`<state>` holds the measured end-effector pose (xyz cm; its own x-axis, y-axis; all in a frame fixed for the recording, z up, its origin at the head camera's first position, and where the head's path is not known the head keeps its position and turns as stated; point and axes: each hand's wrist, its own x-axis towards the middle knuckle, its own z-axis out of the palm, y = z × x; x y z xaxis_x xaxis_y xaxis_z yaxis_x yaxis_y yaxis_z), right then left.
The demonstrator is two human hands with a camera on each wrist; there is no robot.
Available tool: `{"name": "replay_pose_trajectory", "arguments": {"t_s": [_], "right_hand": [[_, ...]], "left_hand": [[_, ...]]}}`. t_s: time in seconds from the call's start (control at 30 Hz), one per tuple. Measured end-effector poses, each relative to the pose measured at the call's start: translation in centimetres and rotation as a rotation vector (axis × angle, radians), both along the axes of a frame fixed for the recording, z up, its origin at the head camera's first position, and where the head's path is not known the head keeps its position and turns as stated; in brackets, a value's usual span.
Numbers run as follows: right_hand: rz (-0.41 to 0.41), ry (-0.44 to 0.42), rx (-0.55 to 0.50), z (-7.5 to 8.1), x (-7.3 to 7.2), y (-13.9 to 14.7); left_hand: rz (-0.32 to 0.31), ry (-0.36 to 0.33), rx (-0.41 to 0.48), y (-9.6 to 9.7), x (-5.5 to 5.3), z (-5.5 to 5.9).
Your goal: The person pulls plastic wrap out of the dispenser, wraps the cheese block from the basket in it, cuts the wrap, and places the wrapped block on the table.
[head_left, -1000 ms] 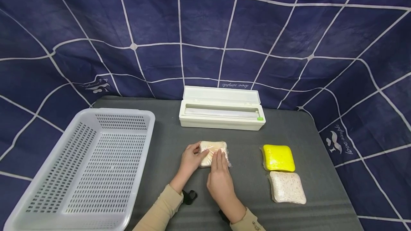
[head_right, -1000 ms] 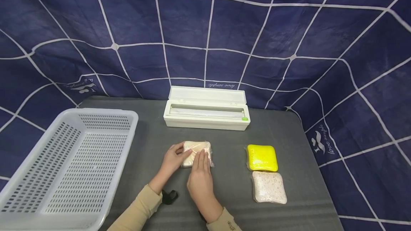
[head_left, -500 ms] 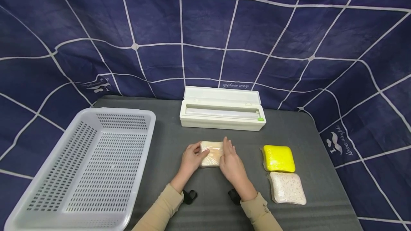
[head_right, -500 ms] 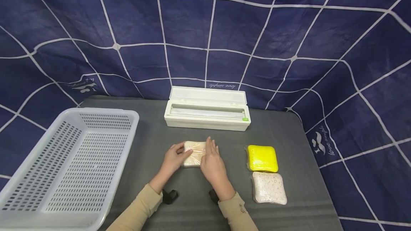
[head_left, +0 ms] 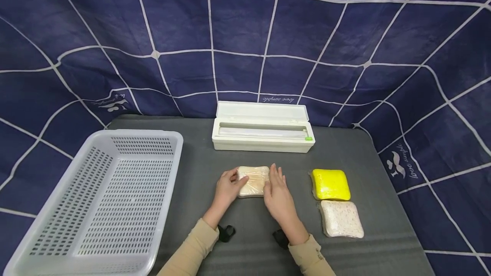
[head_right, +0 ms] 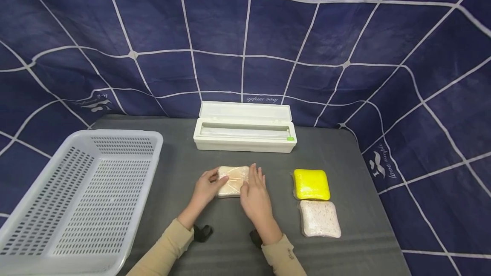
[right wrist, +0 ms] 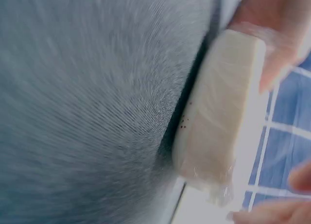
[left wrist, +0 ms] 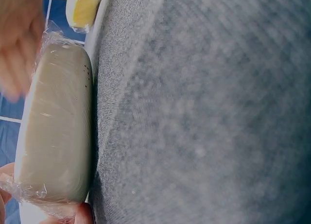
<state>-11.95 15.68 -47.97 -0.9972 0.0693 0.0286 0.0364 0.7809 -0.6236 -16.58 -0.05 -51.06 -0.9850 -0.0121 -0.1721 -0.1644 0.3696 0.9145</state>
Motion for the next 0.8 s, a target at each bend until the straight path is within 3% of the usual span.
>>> {"name": "replay_pose_trajectory", "arguments": {"t_s": [0.1, 0.17, 0.37, 0.5, 0.7, 0.8], "right_hand": [[-0.189, -0.061, -0.186, 0.2, 1.2, 0.8], [-0.264, -0.107, -0.278, 0.1, 2.0, 0.9], [-0.277, -0.093, -0.45, -0.1, 3.4, -0.7], [-0.237, -0.038, -0.37, -0.1, 3.6, -2.0], [-0.077, 0.088, -0.007, -0.8, 3.8, -3.2], [-0.087, 0.125, 0.067, -0.5, 3.6, -2.9]], "left_hand": [[-0.001, -0.006, 0.019, 0.0, 0.0, 0.1], [0.002, -0.013, 0.028, 0.0, 0.0, 0.1], [0.01, 0.001, 0.008, 0.1, 0.0, 0.0], [0.012, 0.007, -0.004, 0.3, 0.0, 0.1], [0.016, 0.009, -0.006, 0.3, -0.1, 0.1], [-0.002, 0.01, -0.006, 0.2, -0.1, 0.1]]}}
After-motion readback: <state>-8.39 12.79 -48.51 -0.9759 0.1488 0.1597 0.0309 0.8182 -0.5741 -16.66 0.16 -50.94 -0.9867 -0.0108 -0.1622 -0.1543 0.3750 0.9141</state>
